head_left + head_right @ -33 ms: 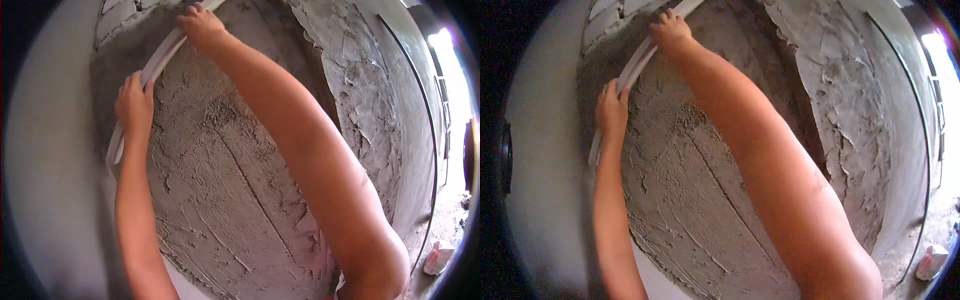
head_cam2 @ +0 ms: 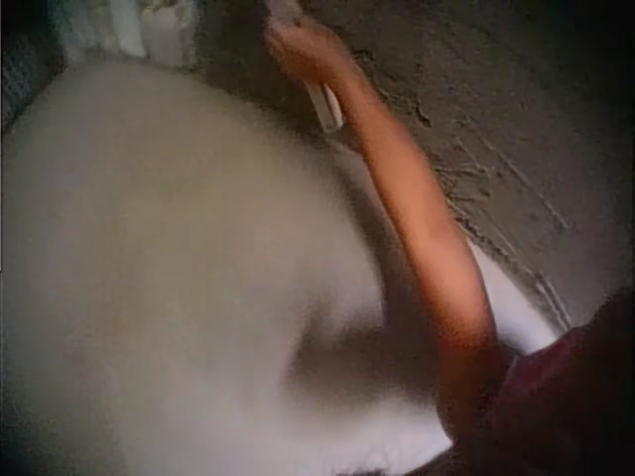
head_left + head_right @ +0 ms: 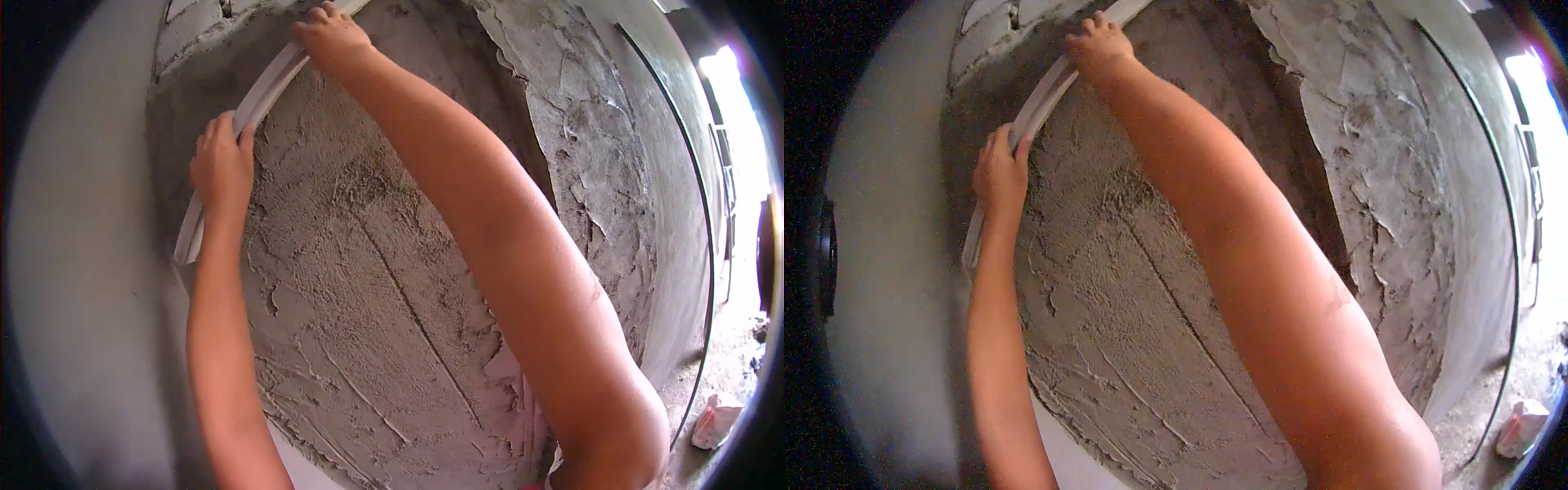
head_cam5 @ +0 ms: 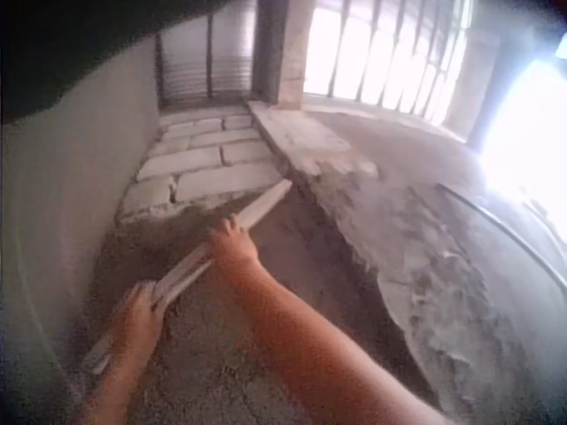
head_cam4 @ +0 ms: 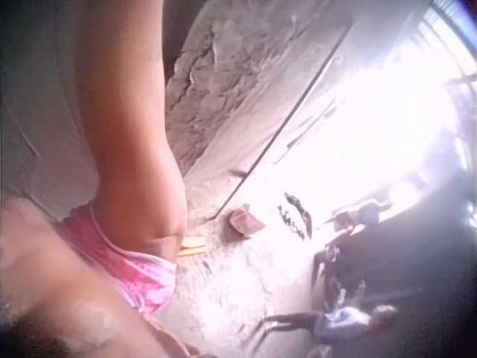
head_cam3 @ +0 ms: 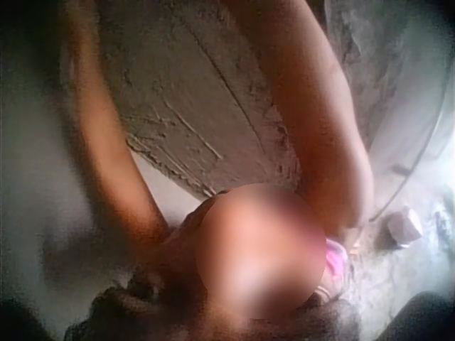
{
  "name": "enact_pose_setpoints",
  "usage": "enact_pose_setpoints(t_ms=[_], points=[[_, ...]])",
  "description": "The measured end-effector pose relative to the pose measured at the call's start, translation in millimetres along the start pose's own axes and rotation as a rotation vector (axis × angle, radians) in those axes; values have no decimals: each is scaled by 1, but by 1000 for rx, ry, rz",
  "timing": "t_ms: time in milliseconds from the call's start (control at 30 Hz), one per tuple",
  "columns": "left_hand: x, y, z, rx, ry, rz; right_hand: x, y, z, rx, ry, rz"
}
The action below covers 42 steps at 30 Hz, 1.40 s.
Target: The person levels wet concrete on a wall using a straight wooden board, moving the board vertically and horizontally to smooth the surface.
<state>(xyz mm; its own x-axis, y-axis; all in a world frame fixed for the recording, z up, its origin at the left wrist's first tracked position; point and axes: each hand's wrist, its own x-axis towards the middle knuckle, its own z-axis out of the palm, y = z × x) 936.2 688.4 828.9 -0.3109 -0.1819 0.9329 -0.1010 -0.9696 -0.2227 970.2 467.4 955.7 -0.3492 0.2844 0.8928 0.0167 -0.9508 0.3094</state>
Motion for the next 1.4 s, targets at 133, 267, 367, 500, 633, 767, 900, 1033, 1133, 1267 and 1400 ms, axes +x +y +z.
enact_pose_setpoints(t_ms=[133,267,367,500,633,767,900,1033,1133,1267,1400], points=[[8,14,13,-61,-76,-23,4,15,21,-88,27,40],[-7,-1,24,-70,35,53,-7,8,13,-81,-96,30],[-28,-6,16,-78,11,64,-32,-12,-2,-28,-82,43],[-47,2,-3,-96,-56,56,-59,-19,-9,-32,12,33],[-67,8,-18,-73,-112,51,-81,-29,-22,7,116,4],[-95,7,-30,-85,-162,33,-110,-50,-38,50,35,50],[-117,5,-41,-131,-179,12,-132,-61,-56,51,56,13],[-89,8,-35,-95,-83,23,-101,-49,-45,22,53,25],[-47,23,-30,-176,-175,-54,-62,-23,-28,-37,29,45],[-39,29,-6,-188,-110,-19,-50,0,-1,-59,90,42],[-63,15,-4,-139,-96,43,-78,-18,-18,-18,34,76]])
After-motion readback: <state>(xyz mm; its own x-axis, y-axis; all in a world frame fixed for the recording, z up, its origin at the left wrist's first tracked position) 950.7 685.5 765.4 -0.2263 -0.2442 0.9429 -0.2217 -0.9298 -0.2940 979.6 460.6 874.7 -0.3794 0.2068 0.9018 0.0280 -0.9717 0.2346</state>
